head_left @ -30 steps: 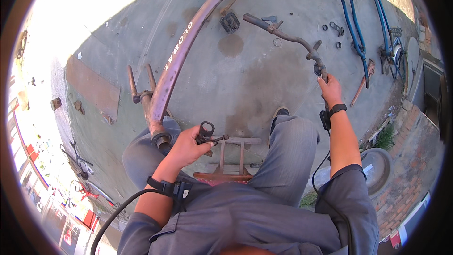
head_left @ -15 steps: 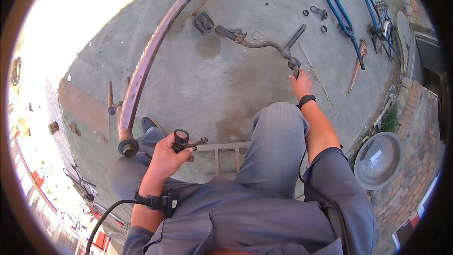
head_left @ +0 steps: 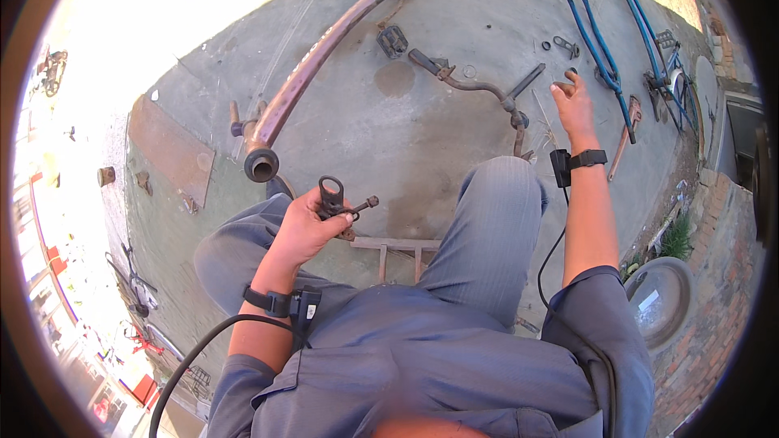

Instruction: The person assembles a bicycle part by inserting a bolt into a metal bracket and then attaching a rubber grommet. They handle the bracket, bolt, and grommet by hand, then place the assembled bracket onto a bicycle handlebar.

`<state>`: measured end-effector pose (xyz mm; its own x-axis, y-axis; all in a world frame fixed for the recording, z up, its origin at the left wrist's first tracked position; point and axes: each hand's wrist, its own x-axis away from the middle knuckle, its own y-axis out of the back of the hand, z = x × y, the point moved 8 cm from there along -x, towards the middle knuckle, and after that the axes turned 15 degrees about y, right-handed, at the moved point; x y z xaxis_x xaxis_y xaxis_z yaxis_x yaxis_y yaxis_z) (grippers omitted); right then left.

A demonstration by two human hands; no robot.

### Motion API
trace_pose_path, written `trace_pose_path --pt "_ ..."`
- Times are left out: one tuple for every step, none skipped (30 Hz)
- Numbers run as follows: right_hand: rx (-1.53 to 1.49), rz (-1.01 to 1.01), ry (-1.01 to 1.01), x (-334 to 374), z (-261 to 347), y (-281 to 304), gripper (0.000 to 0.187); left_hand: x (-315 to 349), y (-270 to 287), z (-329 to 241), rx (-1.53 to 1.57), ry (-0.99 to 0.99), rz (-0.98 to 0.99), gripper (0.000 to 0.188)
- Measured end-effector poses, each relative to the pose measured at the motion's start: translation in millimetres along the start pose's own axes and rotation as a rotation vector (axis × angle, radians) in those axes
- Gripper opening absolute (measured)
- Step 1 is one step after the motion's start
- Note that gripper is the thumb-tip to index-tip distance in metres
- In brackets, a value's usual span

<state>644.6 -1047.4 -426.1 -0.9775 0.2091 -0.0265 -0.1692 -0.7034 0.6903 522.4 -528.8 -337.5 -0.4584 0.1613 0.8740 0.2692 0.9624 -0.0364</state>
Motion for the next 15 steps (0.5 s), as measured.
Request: trace_pose_path --pt "0.005 -0.013 0.049 -12 27 8 0.055 3 1 0 0.018 -0.02 -0.005 0.018" --pt "-0.088 -0.001 0.111 -19 57 10 0.053 6 0 -1 0.057 -0.042 0.01 0.018" --pt "-0.173 0.008 0.156 -23 87 12 0.051 10 -1 -2 0.107 -0.075 0.043 0.018" --pt "-0.253 0.017 0.2 -24 117 15 0.049 14 0 -3 0.107 -0.085 0.05 0.018" --pt "-0.307 0.063 0.233 -23 148 14 0.047 18 2 -4 0.115 -0.108 0.071 0.019" --pt "-0.359 0.111 0.263 -18 179 9 0.045 23 2 -5 0.127 -0.137 0.101 0.019" --pt "-0.42 0.164 0.314 -9 210 2 0.044 28 3 -5 0.193 -0.15 0.125 0.019" --pt "-0.428 0.244 0.333 3 237 -7 0.043 33 5 -5 0.201 -0.163 0.142 0.02" --pt "-0.445 0.329 0.37 18 263 -16 0.043 38 7 -5 0.213 -0.188 0.17 0.02" --pt "-0.47 0.416 0.439 34 290 -26 0.042 42 8 -6 0.224 -0.215 0.2 0.02" --pt "-0.499 0.499 0.408 49 307 -38 0.043 47 11 -6 0.234 -0.229 0.206 0.021" --pt "-0.541 0.586 0.414 67 325 -50 0.043 51 14 -5 0.245 -0.241 0.213 0.021" --pt "-0.57 0.667 0.383 85 339 -62 0.046 55 16 -4 0.262 -0.259 0.225 0.021" --pt "-0.599 0.747 0.363 103 352 -72 0.048 59 20 -2 0.277 -0.263 0.206 0.021" --pt "-0.622 0.792 0.362 119 364 -83 0.05 63 24 -1 0.297 -0.273 0.192 0.02"
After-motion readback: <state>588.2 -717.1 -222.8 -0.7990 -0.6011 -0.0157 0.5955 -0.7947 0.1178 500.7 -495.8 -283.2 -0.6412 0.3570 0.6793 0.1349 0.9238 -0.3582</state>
